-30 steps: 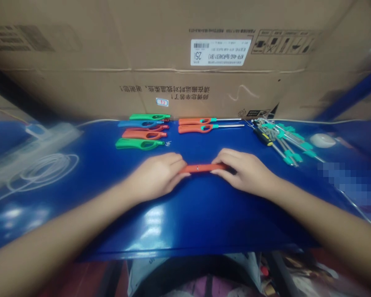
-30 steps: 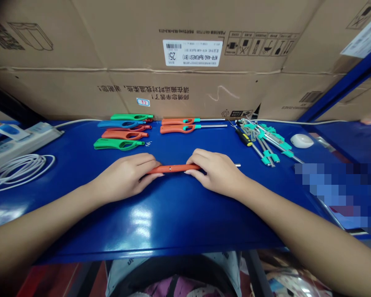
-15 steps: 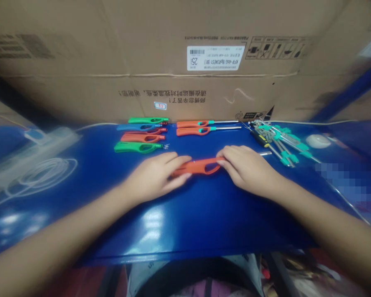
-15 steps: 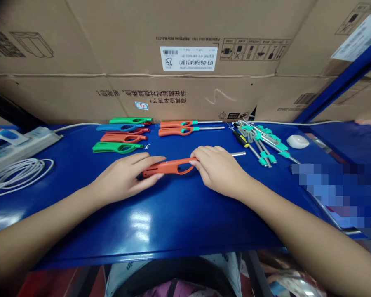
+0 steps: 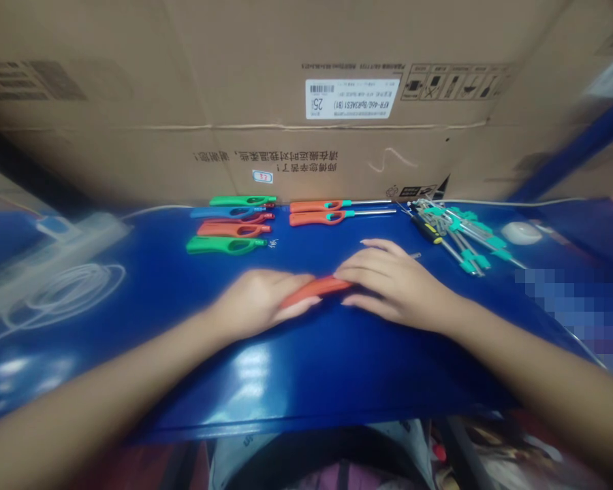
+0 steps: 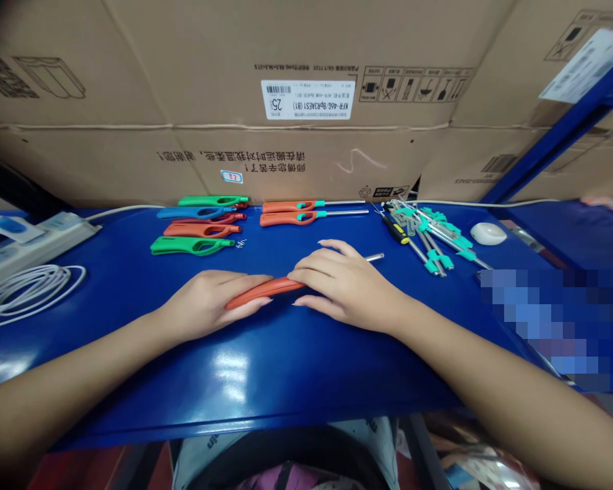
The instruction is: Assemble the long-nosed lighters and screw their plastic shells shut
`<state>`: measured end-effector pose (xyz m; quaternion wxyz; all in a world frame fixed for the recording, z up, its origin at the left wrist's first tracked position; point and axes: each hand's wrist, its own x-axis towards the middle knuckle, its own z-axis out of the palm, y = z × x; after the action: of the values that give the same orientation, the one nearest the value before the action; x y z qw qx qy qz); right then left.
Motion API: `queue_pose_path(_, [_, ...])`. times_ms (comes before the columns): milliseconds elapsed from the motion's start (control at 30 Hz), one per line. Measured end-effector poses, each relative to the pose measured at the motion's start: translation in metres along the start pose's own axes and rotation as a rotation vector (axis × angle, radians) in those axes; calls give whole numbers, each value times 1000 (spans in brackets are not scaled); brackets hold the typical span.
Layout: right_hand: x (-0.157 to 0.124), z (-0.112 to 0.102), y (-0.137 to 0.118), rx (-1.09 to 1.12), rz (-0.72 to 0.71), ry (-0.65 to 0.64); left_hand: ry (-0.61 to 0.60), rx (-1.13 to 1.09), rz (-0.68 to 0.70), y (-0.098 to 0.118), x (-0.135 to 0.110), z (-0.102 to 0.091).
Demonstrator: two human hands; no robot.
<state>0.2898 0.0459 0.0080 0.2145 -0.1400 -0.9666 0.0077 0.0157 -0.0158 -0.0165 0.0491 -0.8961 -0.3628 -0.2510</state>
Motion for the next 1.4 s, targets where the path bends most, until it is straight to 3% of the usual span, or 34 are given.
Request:
queue_pose_path(200, [0, 8, -10, -18, -7, 113, -29, 12, 22, 8, 0, 3])
queue_pose_path(367, [2, 7, -8, 23, 87, 89, -26, 23, -2, 4, 1, 1])
queue_pose_path(533, [1, 0, 7, -34, 149, 77, -101, -101, -104, -1, 3, -8])
queue_pose_path(833, [-5, -4, 16, -138, 111, 23, -84, -232, -148, -3, 3, -12])
queue_pose_path(1067, [-2, -7, 10, -120, 130, -1, -107, -124, -197, 4, 5, -13])
queue_pose_path(1400, [-11, -23, 44, -207, 252, -16, -56, -206, -269, -13, 4, -11])
